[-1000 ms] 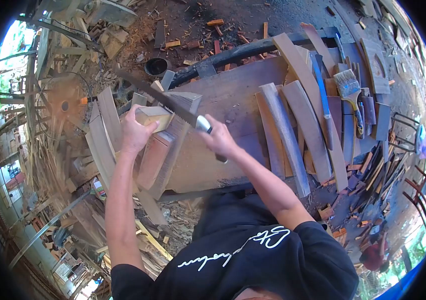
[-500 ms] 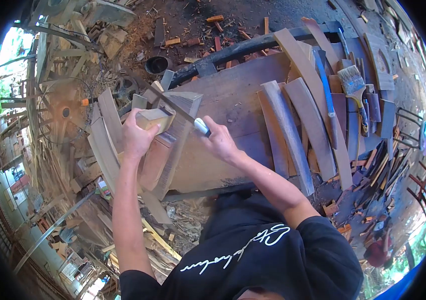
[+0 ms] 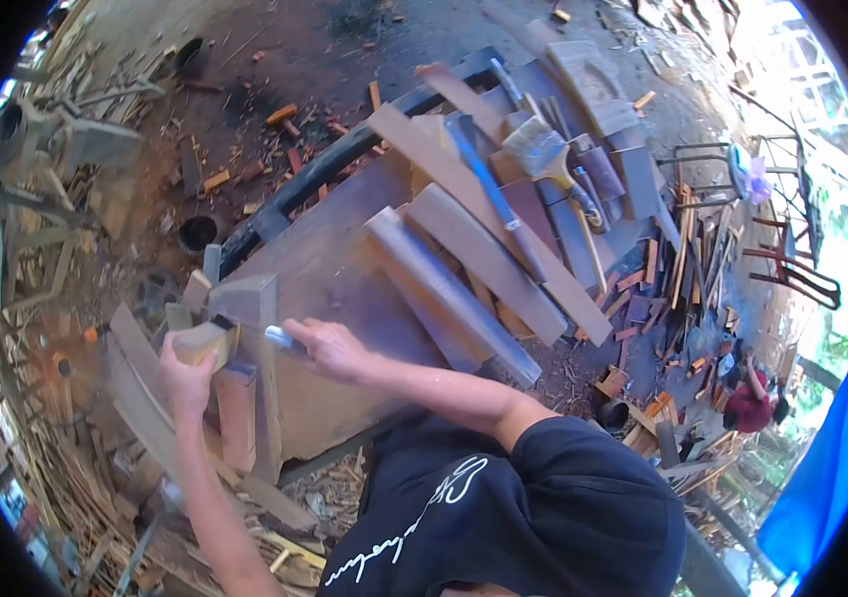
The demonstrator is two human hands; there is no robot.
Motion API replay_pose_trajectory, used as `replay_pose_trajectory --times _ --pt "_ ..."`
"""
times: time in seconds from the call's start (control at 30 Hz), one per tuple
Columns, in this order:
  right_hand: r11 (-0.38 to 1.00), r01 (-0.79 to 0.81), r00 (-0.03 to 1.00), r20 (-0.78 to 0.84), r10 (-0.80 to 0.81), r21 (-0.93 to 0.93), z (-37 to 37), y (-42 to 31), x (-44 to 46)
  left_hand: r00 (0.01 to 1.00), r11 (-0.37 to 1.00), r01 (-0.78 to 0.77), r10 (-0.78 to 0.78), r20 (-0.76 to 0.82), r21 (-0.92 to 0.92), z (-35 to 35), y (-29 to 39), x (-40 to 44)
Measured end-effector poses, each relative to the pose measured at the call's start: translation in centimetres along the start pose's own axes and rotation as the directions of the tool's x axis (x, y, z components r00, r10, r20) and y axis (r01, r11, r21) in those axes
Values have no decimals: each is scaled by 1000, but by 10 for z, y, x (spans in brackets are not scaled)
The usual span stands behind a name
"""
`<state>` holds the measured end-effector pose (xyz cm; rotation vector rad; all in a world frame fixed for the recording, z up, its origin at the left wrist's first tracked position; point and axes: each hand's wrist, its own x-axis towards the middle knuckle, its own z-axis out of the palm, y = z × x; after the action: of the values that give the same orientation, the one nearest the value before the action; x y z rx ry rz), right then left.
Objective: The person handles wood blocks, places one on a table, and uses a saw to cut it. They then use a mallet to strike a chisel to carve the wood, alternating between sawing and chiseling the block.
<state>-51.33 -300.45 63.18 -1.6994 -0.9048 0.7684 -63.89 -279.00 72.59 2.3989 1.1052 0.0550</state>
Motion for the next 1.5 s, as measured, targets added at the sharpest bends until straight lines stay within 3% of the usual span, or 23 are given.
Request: replay_pose_trajectory --times 0.07,0.1,0.13,0.23,0.27,0.37,0.5,0.67,0.77,0.83,0.9,1.1,1.17,1.23,1.3,1.43,1.5 --pt "998 53 996 -78 -51 21 5 6 -2 1000 1000 5 -5 2 -10 -1 -4 -1" --pt "929 -162 985 -1 173 333 4 8 -2 1000 999 15 -14 11 -36 -1 -5 -1" --pt "721 -363 926 142 350 590 2 9 -1 999 998 27 -26 22 -60 -1 -2 0" --pt "672 -331 897 1 441 663 -8 14 0 998 998 55 -54 23 -18 -5 11 -2" --pt "703 -270 895 -98 436 658 -16 17 -2 998 999 45 -44 -42 18 -5 19 -4" --pt "727 -189 853 -257 455 660 -62 24 -25 998 998 57 -57 3 -18 -5 11 -2" --pt "684 -148 782 -339 523 714 -115 33 -77 998 994 52 -49 34 -97 -2 3 0" --pt "740 -202 737 -398 546 642 -162 64 -129 1000 998 5 -3 18 -70 0 -7 2" --pt "789 -367 713 -396 578 493 -186 78 -145 999 1000 -11 11 -46 3 3 -8 0" --pt "839 -486 722 -429 544 245 -199 68 -148 1000 1000 5 -5 -21 -22 5 -14 3" --pt "877 -480 754 -521 400 -22 -200 74 -151 1000 998 28 -28 -1 -47 5 -18 2" --pt "853 -491 750 -584 311 -177 -214 64 -160 999 998 25 -23 -43 49 4 -14 3" --pt "773 -500 774 -601 197 -390 -224 63 -167 998 998 20 -17 -65 57 5 -12 1" --pt "776 -529 738 -638 220 -343 -241 66 -168 996 998 19 -13 -88 63 4 -9 1" --pt "765 -556 698 -682 220 -323 -263 74 -166 989 983 141 -145 33 115 -1 -4 3" --pt "747 -560 678 -716 165 -358 -308 105 -161 988 981 144 -149 30 128 -1 -4 3" --pt "664 -574 602 -797 -56 -479 -326 115 -156 996 995 27 -19 -85 100 2 -2 -1"
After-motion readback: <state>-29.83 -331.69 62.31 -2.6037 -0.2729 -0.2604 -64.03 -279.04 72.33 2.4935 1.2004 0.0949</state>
